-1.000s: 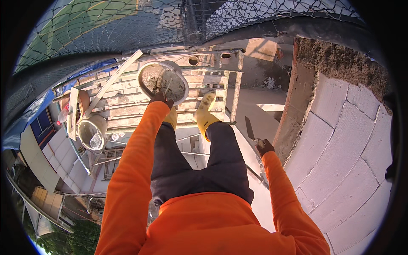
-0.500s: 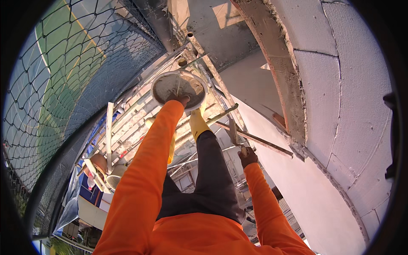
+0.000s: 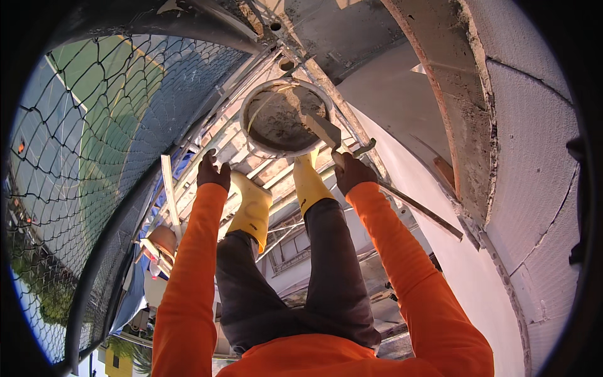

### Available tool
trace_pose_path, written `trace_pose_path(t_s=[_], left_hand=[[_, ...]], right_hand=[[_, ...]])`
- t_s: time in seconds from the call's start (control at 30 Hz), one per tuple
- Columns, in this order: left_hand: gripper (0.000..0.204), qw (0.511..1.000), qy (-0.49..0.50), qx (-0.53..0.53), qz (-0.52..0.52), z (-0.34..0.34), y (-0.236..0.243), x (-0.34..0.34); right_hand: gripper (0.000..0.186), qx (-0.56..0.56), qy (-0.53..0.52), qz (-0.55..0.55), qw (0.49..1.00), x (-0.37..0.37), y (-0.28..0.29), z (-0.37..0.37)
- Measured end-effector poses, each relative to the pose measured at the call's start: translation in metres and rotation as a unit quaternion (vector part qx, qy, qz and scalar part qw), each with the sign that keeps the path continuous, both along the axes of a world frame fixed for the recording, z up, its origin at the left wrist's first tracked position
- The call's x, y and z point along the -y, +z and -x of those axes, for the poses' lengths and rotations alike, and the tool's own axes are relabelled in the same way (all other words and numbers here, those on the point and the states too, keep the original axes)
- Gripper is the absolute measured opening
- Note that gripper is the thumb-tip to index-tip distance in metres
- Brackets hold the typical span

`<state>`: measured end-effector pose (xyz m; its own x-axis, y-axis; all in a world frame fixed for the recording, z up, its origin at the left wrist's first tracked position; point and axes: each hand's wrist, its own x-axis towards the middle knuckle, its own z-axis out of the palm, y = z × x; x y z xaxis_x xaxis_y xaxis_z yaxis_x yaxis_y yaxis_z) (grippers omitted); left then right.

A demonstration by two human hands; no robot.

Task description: The person scoops cement from a bucket with a trowel and applies it to a vertical wall surface, smoothing it in place. The person repeats this process multiple times, transferring cement from the bucket to the wall.

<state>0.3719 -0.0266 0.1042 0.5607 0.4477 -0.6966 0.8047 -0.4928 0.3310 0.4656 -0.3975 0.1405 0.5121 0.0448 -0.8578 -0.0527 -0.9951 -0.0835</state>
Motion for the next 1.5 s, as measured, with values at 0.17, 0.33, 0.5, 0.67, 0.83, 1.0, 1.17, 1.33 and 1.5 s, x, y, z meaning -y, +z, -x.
trace_pose_path(t_s=[0.17, 0.33, 0.5, 0.67, 0.83, 1.0, 1.17, 1.33, 1.5], left_hand=[[0.069, 0.994, 0.08, -0.05, 0.054, 0.07, 0.053, 0.01], [0.088, 0.992, -0.007, 0.092, 0.089, 0.033, 0.014, 0.074], [0.039, 0.973, -0.112, 0.201, -0.027, -0.012, -0.032, 0.075], [0.038, 0.965, -0.117, 0.23, -0.049, -0.018, -0.078, 0.039], [0.043, 0.981, -0.061, 0.183, -0.03, -0.021, -0.156, 0.004], [0.054, 0.972, -0.047, 0.19, 0.13, -0.023, -0.196, -0.015], [0.043, 0.93, 0.122, 0.165, 0.304, -0.02, -0.207, -0.01], [0.038, 0.919, 0.119, 0.175, 0.333, -0.019, -0.218, -0.011], [0.036, 0.915, 0.151, 0.213, 0.308, -0.018, -0.24, -0.009]], right_hand=[[0.033, -0.018, -0.026, 0.012, 0.999, -0.11, -0.144, -0.045], [0.035, 0.049, 0.287, -0.039, 0.956, -0.097, -0.136, -0.003], [0.043, 0.18, 0.423, -0.024, 0.887, -0.037, -0.028, -0.024], [0.028, 0.103, 0.36, -0.008, 0.927, -0.08, -0.044, -0.09], [0.034, 0.004, 0.359, -0.006, 0.933, -0.141, -0.137, -0.07], [0.047, 0.163, 0.486, 0.034, 0.858, -0.094, -0.055, -0.006], [0.042, 0.337, 0.501, 0.01, 0.797, -0.075, 0.007, -0.029], [0.022, 0.175, 0.468, 0.033, 0.866, -0.146, -0.097, -0.067], [0.024, 0.147, 0.515, 0.07, 0.842, -0.154, -0.094, -0.005]])
